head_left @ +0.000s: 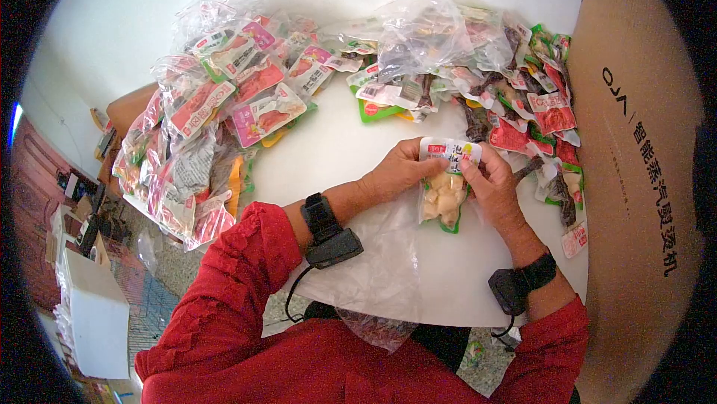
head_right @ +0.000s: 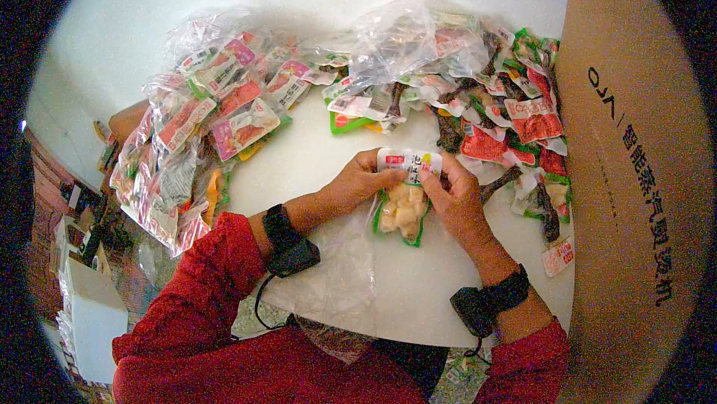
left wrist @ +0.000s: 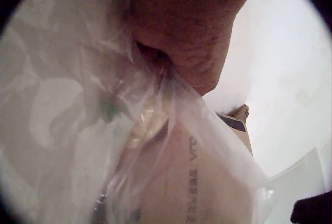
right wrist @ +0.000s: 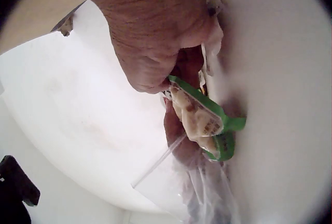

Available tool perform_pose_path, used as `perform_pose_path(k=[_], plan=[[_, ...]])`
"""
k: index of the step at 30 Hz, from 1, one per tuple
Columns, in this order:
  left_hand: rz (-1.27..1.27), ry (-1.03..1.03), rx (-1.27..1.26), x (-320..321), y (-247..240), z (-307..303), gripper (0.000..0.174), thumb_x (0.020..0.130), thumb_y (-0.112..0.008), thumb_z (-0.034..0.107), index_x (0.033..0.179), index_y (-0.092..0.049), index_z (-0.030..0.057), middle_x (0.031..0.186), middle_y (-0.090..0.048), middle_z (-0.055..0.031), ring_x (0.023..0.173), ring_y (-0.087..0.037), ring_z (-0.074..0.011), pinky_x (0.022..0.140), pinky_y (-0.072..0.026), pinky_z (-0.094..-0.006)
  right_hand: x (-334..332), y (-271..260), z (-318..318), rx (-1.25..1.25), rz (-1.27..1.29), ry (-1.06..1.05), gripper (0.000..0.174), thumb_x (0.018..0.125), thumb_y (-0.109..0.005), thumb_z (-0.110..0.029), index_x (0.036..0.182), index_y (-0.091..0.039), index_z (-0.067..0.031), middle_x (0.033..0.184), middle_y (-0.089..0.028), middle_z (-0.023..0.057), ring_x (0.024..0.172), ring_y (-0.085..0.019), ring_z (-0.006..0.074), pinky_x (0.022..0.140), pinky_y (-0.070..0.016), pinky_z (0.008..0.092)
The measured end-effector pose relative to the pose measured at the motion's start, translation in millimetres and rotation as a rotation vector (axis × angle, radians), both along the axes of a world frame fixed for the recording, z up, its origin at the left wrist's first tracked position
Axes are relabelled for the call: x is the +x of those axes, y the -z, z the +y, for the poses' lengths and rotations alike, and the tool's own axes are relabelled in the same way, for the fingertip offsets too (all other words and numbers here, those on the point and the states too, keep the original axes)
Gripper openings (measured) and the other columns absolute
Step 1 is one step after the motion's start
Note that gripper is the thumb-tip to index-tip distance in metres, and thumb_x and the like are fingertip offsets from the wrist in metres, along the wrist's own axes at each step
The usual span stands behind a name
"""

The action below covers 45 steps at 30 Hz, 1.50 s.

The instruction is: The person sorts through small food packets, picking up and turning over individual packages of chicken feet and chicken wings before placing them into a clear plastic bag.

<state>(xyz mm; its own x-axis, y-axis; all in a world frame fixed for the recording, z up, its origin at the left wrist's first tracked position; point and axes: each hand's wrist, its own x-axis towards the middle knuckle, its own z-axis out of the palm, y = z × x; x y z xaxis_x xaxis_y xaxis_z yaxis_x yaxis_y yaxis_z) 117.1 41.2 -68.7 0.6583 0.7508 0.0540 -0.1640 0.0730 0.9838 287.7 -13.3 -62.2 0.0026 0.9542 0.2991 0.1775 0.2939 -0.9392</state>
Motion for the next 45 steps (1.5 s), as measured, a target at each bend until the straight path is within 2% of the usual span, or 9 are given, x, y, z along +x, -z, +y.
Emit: perform_pose_path(k=[4,8,10,16,20,23,28,37,45], plan=[[0.025,-0.005,0.044,0,-2,-2,0.021,0.080,-0.058,0.014,0.098,-0.055,0.0034,0.089,-0.061,-0.0037,0.077,-0.056,-0.0092,0.070,-0.0464,-0.0247,3,-2,-1,0.022,-0.138,0.027,0.017,0.082,-0.054,-0.016,0.088,-0.053,-0.0002,0.069,-0.054,0.0016,0.060,-0.047,0.0063,0.053,-0.0407,0.0235],[0.028,-0.010,0.053,1,-1,-1,0.020,0.080,-0.058,0.015,0.097,-0.055,0.0037,0.088,-0.061,-0.0031,0.076,-0.056,-0.0083,0.069,-0.0461,-0.0237,0,0,-1,0.079,-0.117,0.032,0.017,0.082,-0.054,-0.017,0.085,-0.053,-0.0004,0.066,-0.052,0.0006,0.059,-0.046,0.0061,0.051,-0.0395,0.0236],[0.014,-0.020,0.057,1,-1,-2,0.020,0.080,-0.058,0.014,0.097,-0.055,0.0039,0.087,-0.061,-0.0028,0.076,-0.056,-0.0080,0.068,-0.0460,-0.0235,0,3,1,0.009,-0.002,0.004,0.017,0.083,-0.053,-0.017,0.085,-0.053,-0.0007,0.064,-0.051,0.0007,0.057,-0.045,0.0066,0.050,-0.0389,0.0232],[0.033,-0.037,0.069,0,1,1,0.018,0.081,-0.056,0.012,0.097,-0.055,0.0042,0.086,-0.061,-0.0016,0.075,-0.055,-0.0075,0.068,-0.0456,-0.0234,5,9,6,0.065,-0.140,0.038,0.016,0.084,-0.051,-0.017,0.086,-0.051,-0.0014,0.063,-0.048,0.0013,0.057,-0.043,0.0077,0.050,-0.0375,0.0245],[0.029,-0.057,0.064,1,2,1,0.017,0.081,-0.055,0.011,0.096,-0.056,0.0042,0.087,-0.061,-0.0017,0.075,-0.055,-0.0079,0.069,-0.0453,-0.0237,4,11,8,0.077,-0.050,0.019,0.015,0.084,-0.049,-0.017,0.087,-0.050,-0.0017,0.063,-0.047,0.0015,0.058,-0.042,0.0079,0.051,-0.0370,0.0255],[0.039,-0.053,0.063,0,4,3,0.016,0.082,-0.054,0.011,0.095,-0.056,0.0043,0.087,-0.061,-0.0022,0.076,-0.055,-0.0081,0.070,-0.0451,-0.0239,5,9,7,0.062,-0.089,0.031,0.016,0.084,-0.047,-0.015,0.092,-0.049,-0.0014,0.066,-0.049,0.0028,0.061,-0.045,0.0083,0.054,-0.0388,0.0251],[-0.024,-0.044,0.010,1,2,0,0.015,0.082,-0.054,0.012,0.095,-0.057,0.0041,0.087,-0.061,-0.0019,0.076,-0.055,-0.0081,0.071,-0.0448,-0.0238,-1,-3,1,0.050,0.037,-0.023,0.022,0.084,-0.044,-0.012,0.103,-0.047,-0.0026,0.075,-0.054,0.0044,0.067,-0.049,0.0090,0.060,-0.0413,0.0239],[-0.020,-0.037,0.003,0,-2,-1,0.015,0.082,-0.054,0.013,0.093,-0.058,0.0043,0.085,-0.061,-0.0016,0.075,-0.055,-0.0075,0.068,-0.0446,-0.0228,3,3,3,-0.017,0.050,-0.039,0.025,0.082,-0.040,-0.005,0.107,-0.045,-0.0039,0.075,-0.053,0.0035,0.062,-0.045,0.0063,0.054,-0.0381,0.0214],[-0.059,-0.005,-0.026,0,-1,-1,0.018,0.083,-0.054,0.014,0.098,-0.055,0.0042,0.089,-0.060,-0.0019,0.078,-0.055,-0.0078,0.071,-0.0448,-0.0237,-3,2,5,0.068,0.127,-0.068,0.030,0.080,-0.043,-0.001,0.110,-0.042,-0.0034,0.081,-0.055,0.0044,0.067,-0.050,0.0067,0.059,-0.0415,0.0206]])
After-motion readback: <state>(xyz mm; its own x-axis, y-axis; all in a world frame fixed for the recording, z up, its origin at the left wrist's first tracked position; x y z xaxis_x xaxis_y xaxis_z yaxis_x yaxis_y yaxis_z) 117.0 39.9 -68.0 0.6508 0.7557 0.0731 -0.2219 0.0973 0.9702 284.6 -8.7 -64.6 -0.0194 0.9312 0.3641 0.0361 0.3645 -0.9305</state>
